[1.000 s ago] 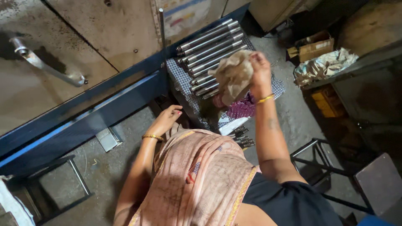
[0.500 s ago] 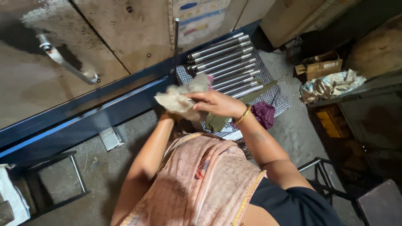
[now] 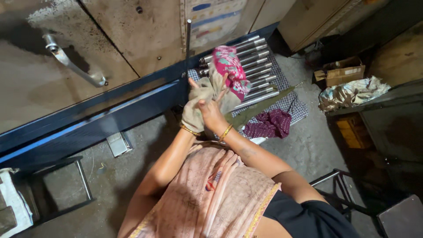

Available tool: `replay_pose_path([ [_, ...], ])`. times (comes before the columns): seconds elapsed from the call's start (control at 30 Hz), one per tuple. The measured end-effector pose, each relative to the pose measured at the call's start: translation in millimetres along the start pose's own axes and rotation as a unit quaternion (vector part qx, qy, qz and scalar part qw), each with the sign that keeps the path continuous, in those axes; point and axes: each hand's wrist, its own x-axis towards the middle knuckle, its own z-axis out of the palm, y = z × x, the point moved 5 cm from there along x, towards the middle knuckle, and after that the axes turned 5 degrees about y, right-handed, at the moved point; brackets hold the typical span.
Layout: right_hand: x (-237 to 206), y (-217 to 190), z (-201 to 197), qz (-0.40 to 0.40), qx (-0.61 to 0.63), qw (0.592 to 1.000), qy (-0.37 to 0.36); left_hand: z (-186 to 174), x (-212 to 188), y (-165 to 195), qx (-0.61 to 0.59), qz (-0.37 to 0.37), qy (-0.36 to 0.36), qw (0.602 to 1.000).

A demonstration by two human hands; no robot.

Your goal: The person removes cylindrical metal rods from a machine, wipes them with a cloth, and places them into a tray. The person repeats this process for multiple rods.

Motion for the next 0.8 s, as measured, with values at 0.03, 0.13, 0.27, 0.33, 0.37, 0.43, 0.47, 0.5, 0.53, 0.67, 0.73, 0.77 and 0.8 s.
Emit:
replay_pose_path([
  [0.03,3,-11,0,0.002,-0.030,1.000,0.008,-4,1,-2,0.015,0.004,0.006,1.000],
  [0.13,10,-44,-11,-0.048,-0.069,0.996,0.038,-6,1,-8,0.057,0.003,0.016,0.998],
  [0.27,9,-71,-26,-0.100,-0.087,0.988,0.086,2,0,-16,0.109,0.004,0.010,0.994],
  [0.33,11,-72,-29,-0.097,-0.114,0.987,0.060,3,1,-18,0.134,0.002,0.005,0.991],
  [0.37,12,-72,-29,-0.104,-0.120,0.986,0.046,3,2,-18,0.151,0.005,0.000,0.989],
  [0.43,15,-70,-31,-0.119,-0.135,0.984,0.020,0,4,-18,0.195,0.005,-0.014,0.981],
  [0.47,17,-68,-32,-0.137,-0.179,0.974,0.006,-4,5,-13,0.201,0.038,-0.004,0.979],
  [0.5,19,-64,-34,-0.154,-0.222,0.963,-0.008,-8,5,-9,0.207,0.072,0.005,0.976],
  [0.53,20,-60,-37,-0.171,-0.266,0.949,-0.020,-12,4,-4,0.212,0.106,0.014,0.971],
  [0.67,29,-42,-62,-0.165,-0.026,0.982,-0.088,-42,4,-5,0.265,0.117,0.106,0.951],
  [0.73,36,-29,-80,-0.048,0.260,0.961,-0.078,-54,3,-15,0.215,0.037,0.167,0.961],
  [0.77,39,-25,-90,-0.025,0.371,0.927,-0.037,-53,1,-21,0.157,0.001,0.148,0.977],
  [0.8,41,-22,-97,-0.003,0.476,0.879,0.005,-49,-2,-25,0.093,-0.040,0.130,0.986],
])
